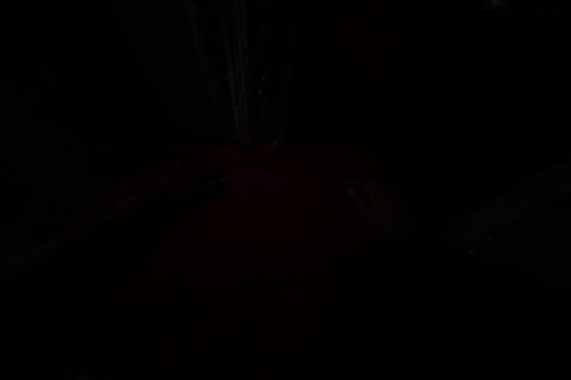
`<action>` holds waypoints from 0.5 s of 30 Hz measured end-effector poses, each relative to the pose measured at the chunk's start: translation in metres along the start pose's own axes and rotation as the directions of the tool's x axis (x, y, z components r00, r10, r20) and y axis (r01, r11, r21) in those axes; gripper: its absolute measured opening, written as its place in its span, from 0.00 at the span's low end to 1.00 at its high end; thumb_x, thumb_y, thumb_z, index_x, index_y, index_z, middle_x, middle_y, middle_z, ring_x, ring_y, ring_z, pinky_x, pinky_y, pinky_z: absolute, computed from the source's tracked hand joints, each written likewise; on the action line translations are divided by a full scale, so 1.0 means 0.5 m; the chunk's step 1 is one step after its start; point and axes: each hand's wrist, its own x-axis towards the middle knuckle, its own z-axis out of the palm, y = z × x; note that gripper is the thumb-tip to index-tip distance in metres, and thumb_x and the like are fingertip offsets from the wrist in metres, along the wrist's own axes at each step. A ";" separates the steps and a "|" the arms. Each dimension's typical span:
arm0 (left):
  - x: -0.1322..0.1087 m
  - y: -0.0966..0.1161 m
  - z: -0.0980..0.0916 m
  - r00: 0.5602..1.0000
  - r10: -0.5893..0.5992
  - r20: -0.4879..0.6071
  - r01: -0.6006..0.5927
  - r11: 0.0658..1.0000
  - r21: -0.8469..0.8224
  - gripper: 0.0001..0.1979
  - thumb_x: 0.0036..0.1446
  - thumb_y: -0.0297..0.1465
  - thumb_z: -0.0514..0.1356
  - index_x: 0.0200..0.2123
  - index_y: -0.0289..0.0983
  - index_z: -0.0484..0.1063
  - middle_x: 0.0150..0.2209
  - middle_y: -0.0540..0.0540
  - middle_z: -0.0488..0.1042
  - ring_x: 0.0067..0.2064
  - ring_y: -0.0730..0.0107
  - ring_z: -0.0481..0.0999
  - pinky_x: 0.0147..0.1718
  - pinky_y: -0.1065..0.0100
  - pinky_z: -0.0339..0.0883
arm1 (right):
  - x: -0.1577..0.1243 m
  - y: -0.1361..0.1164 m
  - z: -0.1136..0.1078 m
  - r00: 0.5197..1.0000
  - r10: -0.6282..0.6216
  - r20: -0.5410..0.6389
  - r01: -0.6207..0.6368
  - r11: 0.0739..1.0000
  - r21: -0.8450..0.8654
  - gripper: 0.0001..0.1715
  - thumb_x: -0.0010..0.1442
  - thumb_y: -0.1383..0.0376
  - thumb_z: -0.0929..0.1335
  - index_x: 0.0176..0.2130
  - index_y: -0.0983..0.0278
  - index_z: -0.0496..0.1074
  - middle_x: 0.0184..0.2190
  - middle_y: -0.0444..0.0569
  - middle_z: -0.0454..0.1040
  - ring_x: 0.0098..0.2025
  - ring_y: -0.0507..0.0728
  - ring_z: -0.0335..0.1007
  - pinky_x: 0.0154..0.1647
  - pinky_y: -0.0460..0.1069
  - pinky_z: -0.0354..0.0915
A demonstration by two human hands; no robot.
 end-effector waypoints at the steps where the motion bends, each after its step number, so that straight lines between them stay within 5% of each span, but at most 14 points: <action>1: -0.002 -0.002 -0.002 0.999 0.029 0.014 -0.029 0.999 0.015 0.25 0.74 0.38 0.52 0.72 0.55 0.65 0.79 0.50 0.47 0.80 0.40 0.36 0.70 0.26 0.30 | 0.000 -0.005 0.004 0.998 -0.071 0.003 0.071 0.997 -0.019 0.35 0.73 0.45 0.56 0.64 0.59 0.74 0.64 0.53 0.70 0.66 0.65 0.68 0.73 0.65 0.61; 6: -0.009 -0.006 -0.004 0.996 0.077 0.037 -0.079 0.996 0.039 0.26 0.75 0.38 0.51 0.73 0.55 0.61 0.80 0.50 0.43 0.80 0.37 0.36 0.70 0.25 0.32 | 0.001 0.001 0.014 0.980 -0.198 0.014 0.199 0.976 -0.085 0.37 0.75 0.43 0.56 0.67 0.59 0.72 0.64 0.52 0.71 0.65 0.63 0.70 0.71 0.60 0.64; 11: 0.007 0.002 0.007 0.996 -0.059 -0.061 0.054 0.995 -0.086 0.27 0.75 0.43 0.50 0.74 0.53 0.60 0.78 0.47 0.51 0.79 0.40 0.45 0.71 0.26 0.34 | 0.003 0.006 0.012 0.990 -0.135 0.047 0.138 0.989 -0.055 0.37 0.75 0.45 0.54 0.66 0.60 0.72 0.64 0.53 0.71 0.66 0.62 0.68 0.73 0.61 0.61; 15: 0.012 0.000 0.010 0.995 -0.059 -0.079 0.048 0.989 -0.140 0.29 0.74 0.46 0.50 0.75 0.54 0.59 0.77 0.46 0.54 0.78 0.41 0.47 0.71 0.27 0.31 | -0.001 -0.020 -0.013 0.995 -0.062 0.075 0.068 0.994 -0.086 0.34 0.75 0.44 0.61 0.66 0.63 0.71 0.63 0.58 0.70 0.66 0.61 0.67 0.73 0.64 0.60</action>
